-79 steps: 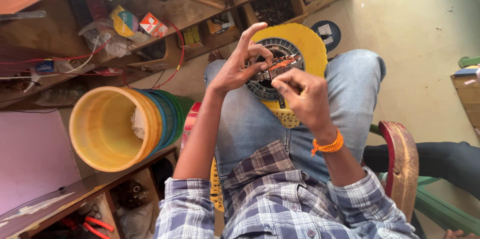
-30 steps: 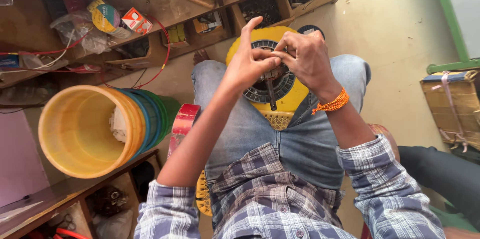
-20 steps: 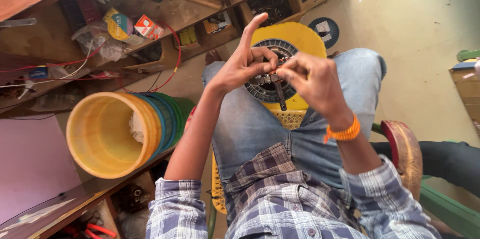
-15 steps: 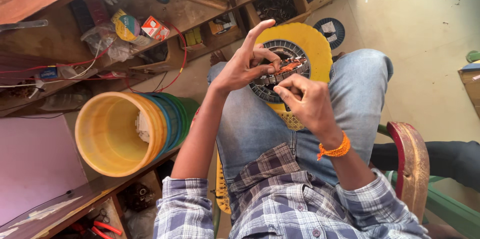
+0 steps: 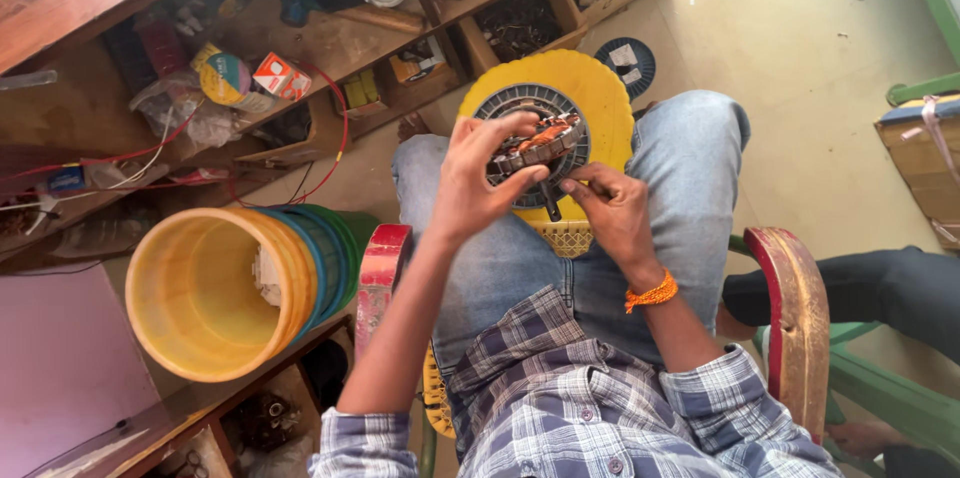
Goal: The person sits on a chair and works on a small electrical component, likely a motor stator, resting it on a yellow stool. They repeatedly adjust and manipulate the copper windings with both hands, occasionally rotating the component to access different sections.
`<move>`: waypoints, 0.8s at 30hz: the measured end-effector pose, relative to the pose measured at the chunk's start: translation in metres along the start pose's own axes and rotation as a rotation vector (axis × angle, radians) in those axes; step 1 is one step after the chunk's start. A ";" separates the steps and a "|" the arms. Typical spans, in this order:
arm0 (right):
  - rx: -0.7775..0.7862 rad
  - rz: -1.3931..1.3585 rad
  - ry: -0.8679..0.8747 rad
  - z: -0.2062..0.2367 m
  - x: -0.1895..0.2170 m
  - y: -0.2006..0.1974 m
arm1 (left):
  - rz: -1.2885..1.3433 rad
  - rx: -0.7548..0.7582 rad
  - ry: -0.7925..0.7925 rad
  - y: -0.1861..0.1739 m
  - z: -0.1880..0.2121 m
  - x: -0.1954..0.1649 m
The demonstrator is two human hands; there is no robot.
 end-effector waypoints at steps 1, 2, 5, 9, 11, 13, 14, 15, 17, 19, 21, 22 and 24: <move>-0.005 0.007 -0.071 -0.001 0.009 -0.006 | -0.071 -0.035 -0.009 0.004 0.004 -0.004; -0.005 0.017 -0.144 -0.004 0.020 -0.014 | -0.141 -0.077 -0.021 0.005 0.007 -0.007; -0.033 0.150 -0.253 -0.012 0.050 -0.039 | -0.236 -0.145 -0.009 0.007 0.013 -0.013; -0.015 0.238 -0.281 -0.021 0.090 -0.050 | -0.278 -0.213 -0.011 0.007 0.016 -0.013; 0.028 0.275 -0.374 -0.025 0.117 -0.044 | -0.288 -0.237 -0.011 0.006 0.017 -0.011; 0.079 0.319 -0.456 -0.027 0.138 -0.032 | -0.289 -0.251 -0.024 0.006 0.019 -0.008; 0.106 0.347 -0.495 -0.029 0.148 -0.026 | -0.291 -0.260 -0.030 0.006 0.019 -0.007; 0.134 0.375 -0.533 -0.030 0.156 -0.017 | -0.300 -0.273 -0.032 0.006 0.021 -0.006; 0.164 0.422 -0.653 -0.027 0.173 -0.002 | -0.317 -0.301 -0.033 0.006 0.024 -0.006; 0.192 0.461 -0.724 -0.025 0.183 0.009 | -0.315 -0.315 -0.031 0.004 0.027 -0.005; 0.220 0.494 -0.740 -0.023 0.185 0.017 | -0.313 -0.324 -0.032 0.004 0.031 -0.005; 0.216 0.508 -0.751 -0.024 0.185 0.019 | -0.313 -0.329 -0.030 0.004 0.031 -0.004; 0.210 0.534 -0.768 -0.025 0.184 0.023 | -0.314 -0.336 -0.028 0.004 0.033 -0.003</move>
Point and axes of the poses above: each hand's wrist, its own z-axis away from the middle knuckle, its own y-axis out of the palm, x = y × z, the point moved 10 cm from there along -z, towards the middle knuckle, and after that the axes turned 4 degrees about -x, right-handed, at the moved point
